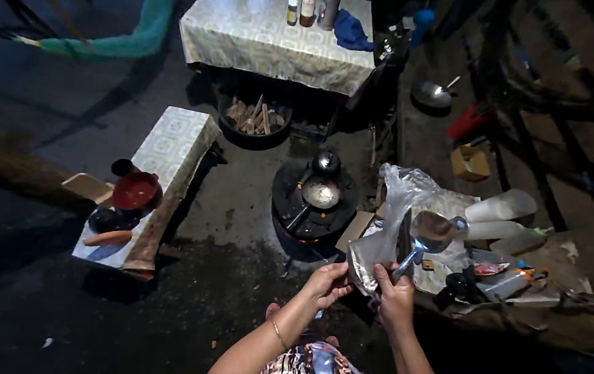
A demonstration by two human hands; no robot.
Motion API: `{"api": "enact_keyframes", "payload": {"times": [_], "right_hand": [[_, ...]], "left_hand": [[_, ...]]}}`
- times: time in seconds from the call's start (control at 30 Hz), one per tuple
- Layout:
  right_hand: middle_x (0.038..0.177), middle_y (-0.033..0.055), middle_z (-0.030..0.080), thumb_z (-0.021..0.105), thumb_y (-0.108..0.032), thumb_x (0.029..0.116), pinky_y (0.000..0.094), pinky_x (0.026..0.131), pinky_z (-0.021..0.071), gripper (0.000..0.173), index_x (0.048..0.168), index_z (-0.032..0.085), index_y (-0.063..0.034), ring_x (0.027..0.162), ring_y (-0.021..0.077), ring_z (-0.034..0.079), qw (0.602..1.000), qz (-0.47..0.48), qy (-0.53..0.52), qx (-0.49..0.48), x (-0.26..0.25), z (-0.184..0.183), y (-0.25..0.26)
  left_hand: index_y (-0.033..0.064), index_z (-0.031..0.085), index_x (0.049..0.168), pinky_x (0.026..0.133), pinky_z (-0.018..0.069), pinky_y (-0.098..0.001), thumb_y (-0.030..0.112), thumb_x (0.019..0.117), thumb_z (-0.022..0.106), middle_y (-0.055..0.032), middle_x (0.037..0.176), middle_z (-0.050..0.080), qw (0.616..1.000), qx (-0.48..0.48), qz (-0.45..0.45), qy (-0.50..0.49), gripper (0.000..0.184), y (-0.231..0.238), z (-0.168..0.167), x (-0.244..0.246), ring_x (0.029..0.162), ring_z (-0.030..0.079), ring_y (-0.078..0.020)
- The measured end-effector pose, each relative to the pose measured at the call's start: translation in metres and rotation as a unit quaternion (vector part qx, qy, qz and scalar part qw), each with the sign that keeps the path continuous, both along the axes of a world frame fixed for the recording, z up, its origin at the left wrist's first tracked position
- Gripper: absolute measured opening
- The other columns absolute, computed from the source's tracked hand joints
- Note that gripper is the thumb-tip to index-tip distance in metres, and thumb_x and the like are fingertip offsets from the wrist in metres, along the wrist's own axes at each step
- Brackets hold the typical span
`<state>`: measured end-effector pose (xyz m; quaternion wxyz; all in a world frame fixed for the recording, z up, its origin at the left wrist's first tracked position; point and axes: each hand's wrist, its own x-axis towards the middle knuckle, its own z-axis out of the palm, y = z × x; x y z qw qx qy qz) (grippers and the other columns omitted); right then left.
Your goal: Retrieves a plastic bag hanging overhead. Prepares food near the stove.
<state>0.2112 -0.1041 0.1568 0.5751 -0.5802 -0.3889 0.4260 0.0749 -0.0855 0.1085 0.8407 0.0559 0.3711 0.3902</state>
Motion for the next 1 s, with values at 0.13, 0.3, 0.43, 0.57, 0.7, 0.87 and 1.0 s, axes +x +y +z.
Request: {"api": "enact_keyframes", "payload": {"times": [0.13,0.3,0.43,0.57,0.7,0.87,1.0], "right_hand": [[0.078,-0.0021,0.068,0.060,-0.001,0.0992,0.0163,0.050,0.0508,0.006,0.105,0.061,-0.0014,0.058,0.0011,0.060,1.000,0.000,-0.001,-0.022,-0.019,-0.006,0.006],[0.077,-0.0021,0.067,0.061,-0.001,0.0993,0.0161,0.049,0.0484,0.006,0.105,0.062,-0.0007,0.055,0.0006,0.058,0.999,0.017,-0.019,-0.032,-0.029,-0.009,0.011],[0.078,-0.0036,0.066,0.064,-0.003,0.0960,0.0159,0.054,0.0505,0.008,0.104,0.064,-0.0012,0.059,-0.0002,0.058,0.997,0.042,-0.054,-0.017,-0.028,-0.020,0.017],[0.076,-0.0030,0.066,0.065,-0.004,0.0969,0.0156,0.050,0.0462,0.008,0.104,0.065,0.0002,0.056,-0.0006,0.055,0.996,0.063,-0.062,-0.031,-0.029,-0.028,0.022],[0.077,-0.0019,0.066,0.064,-0.003,0.0980,0.0163,0.050,0.0475,0.007,0.104,0.065,0.0007,0.056,0.0002,0.055,0.995,0.076,-0.047,-0.047,-0.036,-0.020,0.027],[0.077,-0.0009,0.066,0.059,-0.004,0.1003,0.0184,0.051,0.0499,0.005,0.103,0.063,-0.0022,0.058,0.0030,0.059,0.991,0.121,-0.009,-0.059,-0.036,-0.006,0.031],[0.079,-0.0002,0.069,0.055,-0.002,0.1016,0.0171,0.049,0.0489,0.008,0.106,0.062,-0.0031,0.057,0.0025,0.059,0.988,0.142,0.029,-0.061,-0.034,0.004,0.032]], "left_hand": [[0.0018,0.058,0.119,0.071,0.0586,-0.0293,0.016,0.1069,0.053,-0.0069,0.089,0.069,1.000,-0.004,0.002,0.008,0.019,0.007,-0.003,-0.021,0.076,0.068,-0.0147],[-0.0008,0.059,0.119,0.068,0.0573,-0.0280,0.016,0.1069,0.053,-0.0079,0.090,0.069,0.996,0.039,-0.030,0.081,0.022,0.015,-0.009,-0.039,0.075,0.068,-0.0139],[-0.0017,0.056,0.119,0.066,0.0562,-0.0244,0.014,0.1083,0.050,-0.0059,0.090,0.066,0.982,0.064,-0.041,0.174,0.020,0.018,-0.006,-0.054,0.073,0.066,-0.0108],[-0.0012,0.056,0.122,0.066,0.0559,-0.0251,0.016,0.1091,0.049,-0.0074,0.095,0.069,0.978,0.055,-0.019,0.198,0.022,0.014,-0.013,-0.069,0.074,0.067,-0.0114],[0.0024,0.057,0.131,0.068,0.0562,-0.0277,0.021,0.1088,0.051,-0.0085,0.106,0.071,0.988,0.003,-0.020,0.153,0.029,0.005,-0.026,-0.074,0.081,0.069,-0.0139],[0.0044,0.058,0.132,0.077,0.0585,-0.0338,0.022,0.1081,0.051,-0.0085,0.106,0.068,0.997,0.027,-0.031,0.071,0.030,-0.002,-0.024,-0.067,0.089,0.069,-0.0174],[0.0037,0.058,0.128,0.077,0.0598,-0.0333,0.018,0.1072,0.053,-0.0073,0.099,0.070,0.998,0.056,0.000,0.022,0.025,-0.003,-0.014,-0.063,0.086,0.070,-0.0165]]}}
